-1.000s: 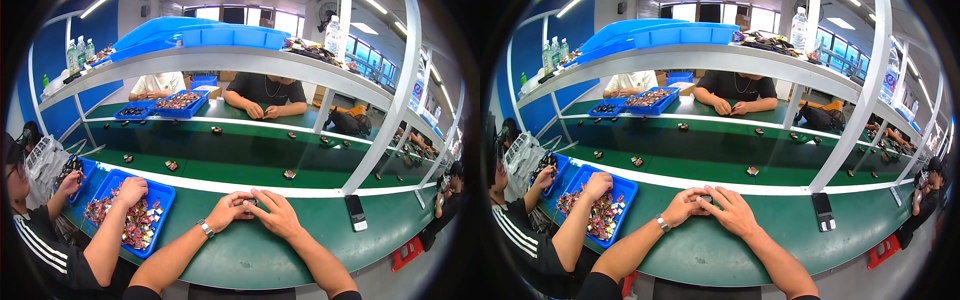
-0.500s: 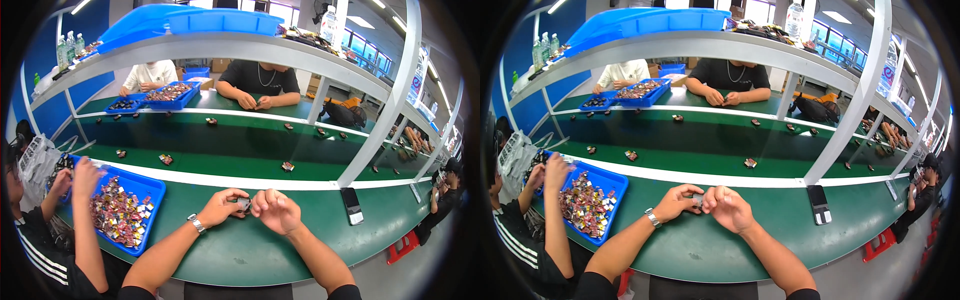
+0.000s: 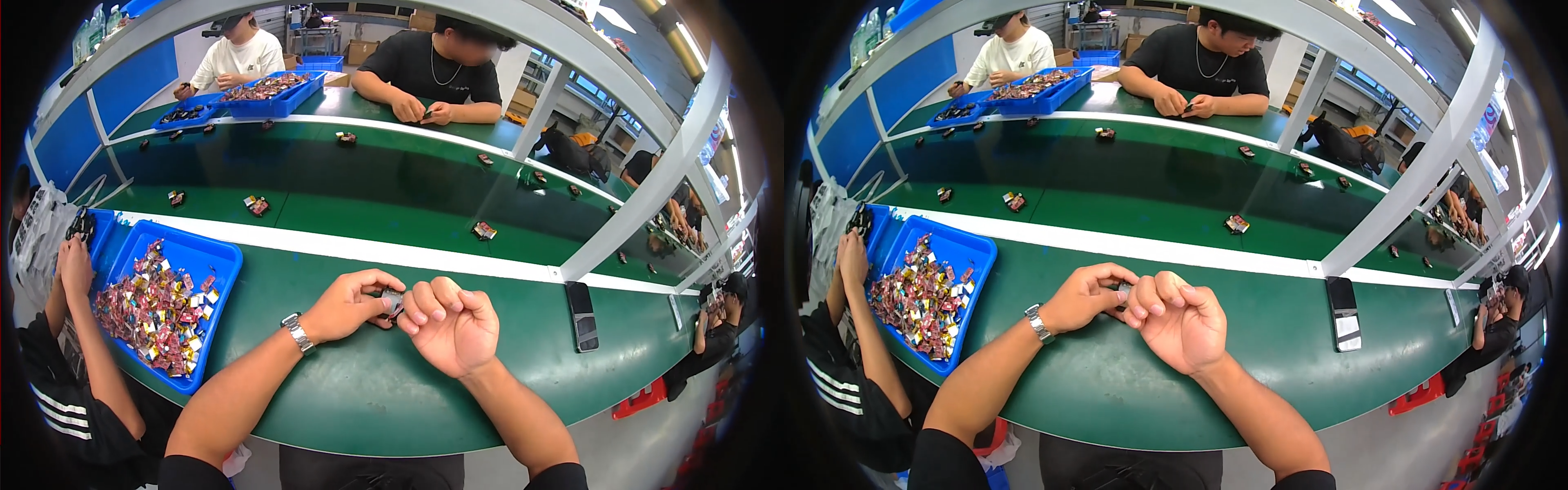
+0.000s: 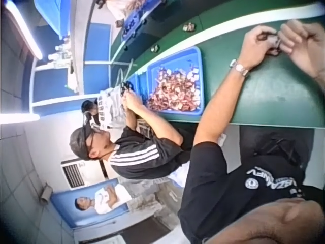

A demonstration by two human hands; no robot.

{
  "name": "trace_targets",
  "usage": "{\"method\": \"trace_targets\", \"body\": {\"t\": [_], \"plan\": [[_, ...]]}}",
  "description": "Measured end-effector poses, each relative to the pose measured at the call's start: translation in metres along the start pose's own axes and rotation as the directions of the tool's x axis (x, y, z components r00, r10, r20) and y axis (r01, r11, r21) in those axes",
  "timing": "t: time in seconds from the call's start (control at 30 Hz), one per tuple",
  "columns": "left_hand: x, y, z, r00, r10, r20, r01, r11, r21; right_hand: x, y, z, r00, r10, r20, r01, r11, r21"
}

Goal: The recorder is assembling small mechanical or electronic components on an assembly line conveyor belt.

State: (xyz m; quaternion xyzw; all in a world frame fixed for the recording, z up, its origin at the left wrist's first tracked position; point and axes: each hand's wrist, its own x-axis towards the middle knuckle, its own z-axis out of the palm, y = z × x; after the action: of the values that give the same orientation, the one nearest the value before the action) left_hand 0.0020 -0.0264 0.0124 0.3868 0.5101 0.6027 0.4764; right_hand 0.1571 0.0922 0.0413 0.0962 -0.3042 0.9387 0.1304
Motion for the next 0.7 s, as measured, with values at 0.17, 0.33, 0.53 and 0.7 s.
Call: {"method": "trace_targets", "body": {"t": [0.17, 0.33, 0.53, 0.7], "plan": [[-0.002, -0.005, 0.004, 0.999, 0.043, 0.014, -0.044, 0.996, 0.077, -0.001, 0.002, -0.006, 1.0, 0.005, 0.021, -0.006, 0.999, 0.048], [-0.003, -0.004, 0.007, 0.989, 0.149, 0.022, -0.148, 0.939, 0.31, -0.003, 0.007, 0.004, 0.999, 0.042, -0.013, -0.042, 0.999, 0.008], [-0.002, -0.002, 0.007, 0.991, 0.133, 0.022, -0.134, 0.949, 0.284, -0.003, 0.009, -0.006, 0.999, 0.04, 0.027, -0.041, 0.999, 0.036], [-0.002, -0.002, 0.007, 0.991, 0.132, 0.02, -0.133, 0.95, 0.281, -0.003, 0.009, -0.007, 0.999, 0.041, 0.018, -0.041, 0.999, 0.03]]}}
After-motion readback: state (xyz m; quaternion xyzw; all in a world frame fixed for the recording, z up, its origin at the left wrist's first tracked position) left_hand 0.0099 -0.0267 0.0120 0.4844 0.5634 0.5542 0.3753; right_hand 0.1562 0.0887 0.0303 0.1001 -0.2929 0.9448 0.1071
